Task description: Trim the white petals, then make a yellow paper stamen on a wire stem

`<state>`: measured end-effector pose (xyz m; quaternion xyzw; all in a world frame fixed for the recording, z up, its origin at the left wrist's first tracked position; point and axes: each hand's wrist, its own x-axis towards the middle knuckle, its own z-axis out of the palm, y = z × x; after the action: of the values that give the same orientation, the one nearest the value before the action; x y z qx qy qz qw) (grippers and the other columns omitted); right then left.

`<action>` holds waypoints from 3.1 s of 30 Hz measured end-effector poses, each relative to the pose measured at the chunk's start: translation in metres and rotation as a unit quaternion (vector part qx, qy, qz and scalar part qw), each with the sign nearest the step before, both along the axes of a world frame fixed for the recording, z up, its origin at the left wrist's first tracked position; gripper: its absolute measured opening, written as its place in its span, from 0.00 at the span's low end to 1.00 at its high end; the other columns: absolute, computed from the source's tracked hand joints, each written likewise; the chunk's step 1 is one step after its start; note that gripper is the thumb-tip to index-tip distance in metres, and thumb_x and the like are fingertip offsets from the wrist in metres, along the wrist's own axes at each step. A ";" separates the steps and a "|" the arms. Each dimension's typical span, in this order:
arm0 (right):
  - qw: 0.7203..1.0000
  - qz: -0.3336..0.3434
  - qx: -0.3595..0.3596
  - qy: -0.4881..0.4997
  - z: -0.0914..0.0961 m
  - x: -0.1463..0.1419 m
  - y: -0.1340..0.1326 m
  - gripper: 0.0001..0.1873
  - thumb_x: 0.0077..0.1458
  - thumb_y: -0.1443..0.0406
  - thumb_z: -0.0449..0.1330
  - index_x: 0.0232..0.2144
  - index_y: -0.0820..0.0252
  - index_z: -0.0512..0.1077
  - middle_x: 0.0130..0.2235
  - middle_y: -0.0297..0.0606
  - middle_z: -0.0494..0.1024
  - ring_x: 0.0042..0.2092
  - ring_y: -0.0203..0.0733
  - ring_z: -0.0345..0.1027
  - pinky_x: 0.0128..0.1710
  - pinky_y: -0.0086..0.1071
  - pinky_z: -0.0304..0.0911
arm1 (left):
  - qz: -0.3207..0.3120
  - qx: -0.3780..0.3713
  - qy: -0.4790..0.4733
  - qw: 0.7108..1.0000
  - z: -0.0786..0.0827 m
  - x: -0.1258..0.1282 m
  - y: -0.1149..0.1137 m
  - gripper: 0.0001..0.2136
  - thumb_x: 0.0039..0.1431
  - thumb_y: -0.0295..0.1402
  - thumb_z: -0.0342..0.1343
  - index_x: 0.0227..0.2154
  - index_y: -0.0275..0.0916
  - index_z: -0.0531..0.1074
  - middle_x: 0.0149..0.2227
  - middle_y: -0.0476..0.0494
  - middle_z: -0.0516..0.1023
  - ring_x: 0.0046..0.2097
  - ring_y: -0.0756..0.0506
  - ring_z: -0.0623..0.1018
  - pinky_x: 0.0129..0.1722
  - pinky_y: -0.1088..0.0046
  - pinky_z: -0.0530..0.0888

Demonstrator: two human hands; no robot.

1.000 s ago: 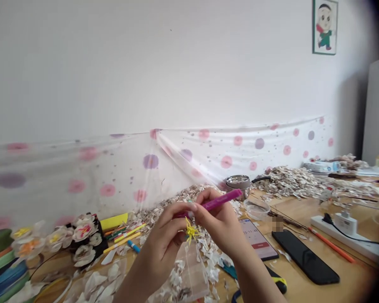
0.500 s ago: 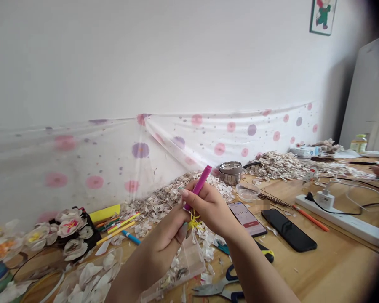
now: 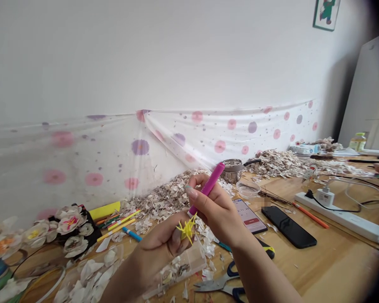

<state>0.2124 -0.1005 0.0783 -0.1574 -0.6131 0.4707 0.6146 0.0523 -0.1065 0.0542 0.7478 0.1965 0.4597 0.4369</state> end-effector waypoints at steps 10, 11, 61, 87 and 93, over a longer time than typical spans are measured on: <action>0.981 -0.175 -0.036 0.082 0.006 -0.002 0.028 0.12 0.55 0.57 0.59 0.27 0.58 0.66 0.15 0.24 0.61 0.17 0.30 0.51 0.18 0.26 0.47 | -0.023 -0.205 -0.206 0.956 0.010 0.019 0.023 0.13 0.55 0.44 0.64 0.30 0.41 0.70 0.29 0.50 0.76 0.24 0.53 0.73 0.26 0.78 0.68; 0.982 -0.172 -0.034 0.073 0.005 0.000 0.029 0.12 0.56 0.57 0.59 0.26 0.58 0.67 0.15 0.25 0.63 0.18 0.30 0.53 0.19 0.26 0.49 | 0.011 -0.193 -0.217 0.957 0.010 0.021 0.025 0.14 0.54 0.44 0.64 0.30 0.40 0.70 0.26 0.52 0.74 0.21 0.55 0.69 0.23 0.80 0.65; 0.984 -0.064 0.139 -0.092 0.002 0.029 0.006 0.24 0.57 0.69 0.58 0.55 0.47 0.62 0.59 0.41 0.66 0.54 0.48 0.67 0.40 0.38 0.70 | 0.214 -0.131 -0.112 0.962 0.018 0.011 -0.004 0.27 0.43 0.58 0.65 0.18 0.36 0.67 0.16 0.56 0.55 0.21 0.56 0.54 0.20 0.79 0.53; 0.992 -0.092 0.088 -0.019 -0.017 -0.003 0.037 0.12 0.61 0.60 0.61 0.30 0.57 0.63 0.19 0.22 0.58 0.19 0.27 0.46 0.17 0.24 0.42 | 0.412 0.160 0.128 0.888 0.015 0.011 0.003 0.06 0.59 0.26 0.49 0.29 0.39 0.69 0.25 0.51 0.70 0.29 0.48 0.70 0.29 0.73 0.62; 0.992 -0.104 0.034 -0.057 -0.011 0.014 0.050 0.12 0.57 0.57 0.63 0.37 0.58 0.67 0.19 0.25 0.66 0.20 0.30 0.57 0.19 0.26 0.52 | 0.246 0.001 0.129 0.960 0.016 -0.019 0.009 0.16 0.65 0.38 0.50 0.53 0.45 0.58 0.27 0.57 0.60 0.25 0.51 0.62 0.26 0.74 0.59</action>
<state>0.2260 -0.0508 0.0670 -0.2258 -0.6433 0.3733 0.6291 0.0331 -0.0974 0.0704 0.7295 0.4292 0.4526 0.2805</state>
